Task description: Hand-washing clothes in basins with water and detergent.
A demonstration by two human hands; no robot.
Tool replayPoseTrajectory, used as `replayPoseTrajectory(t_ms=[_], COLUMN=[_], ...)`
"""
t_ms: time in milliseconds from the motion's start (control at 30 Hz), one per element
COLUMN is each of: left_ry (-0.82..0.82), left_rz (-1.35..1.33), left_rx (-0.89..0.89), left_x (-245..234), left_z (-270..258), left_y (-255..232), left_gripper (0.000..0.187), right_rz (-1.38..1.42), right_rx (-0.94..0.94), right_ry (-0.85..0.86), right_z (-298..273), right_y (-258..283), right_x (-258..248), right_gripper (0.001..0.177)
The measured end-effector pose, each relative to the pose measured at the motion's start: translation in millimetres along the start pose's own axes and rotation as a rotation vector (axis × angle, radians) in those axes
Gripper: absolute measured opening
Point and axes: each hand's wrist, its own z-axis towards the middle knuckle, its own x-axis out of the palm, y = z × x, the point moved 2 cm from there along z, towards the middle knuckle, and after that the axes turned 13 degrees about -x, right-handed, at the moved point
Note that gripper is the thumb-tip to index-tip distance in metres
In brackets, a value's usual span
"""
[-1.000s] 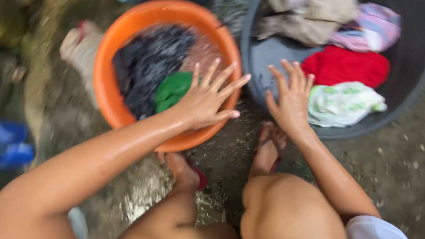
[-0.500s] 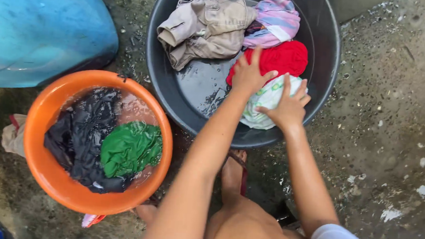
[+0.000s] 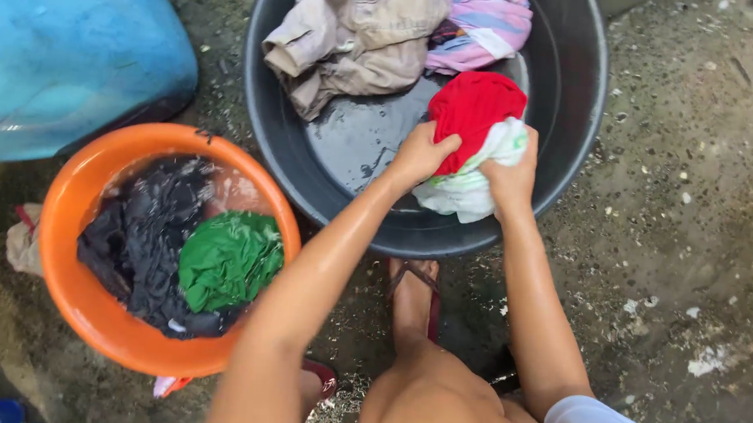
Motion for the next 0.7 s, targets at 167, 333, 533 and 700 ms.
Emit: replayPoseTrajectory(t_ms=[167, 333, 533, 700], left_ry=[0.197, -0.095, -0.261, -0.425], left_rz=[-0.196, -0.041, -0.624, -0.246], left_rx=[0.095, 0.069, 0.037, -0.150], left_x=[-111.6, -253.1, -365.4, -385.5], left_z=[-99.6, -230.8, -299.2, -279.7], left_y=[-92.1, -134.4, -32.5, 46.1], left_gripper=[0.025, 0.026, 0.022, 0.050], right_rz=[1.204, 1.244, 0.977, 0.840], right_rx=[0.137, -0.137, -0.559, -0.589], right_ry=[0.091, 0.384, 0.658, 0.737], right_z=[-21.1, -47.3, -87.4, -104.9], right_y=[124.9, 237.2, 314.9, 339.3], right_x=[-32.5, -9.7, 33.6, 87.9], right_gripper=[0.077, 0.078, 0.073, 0.071])
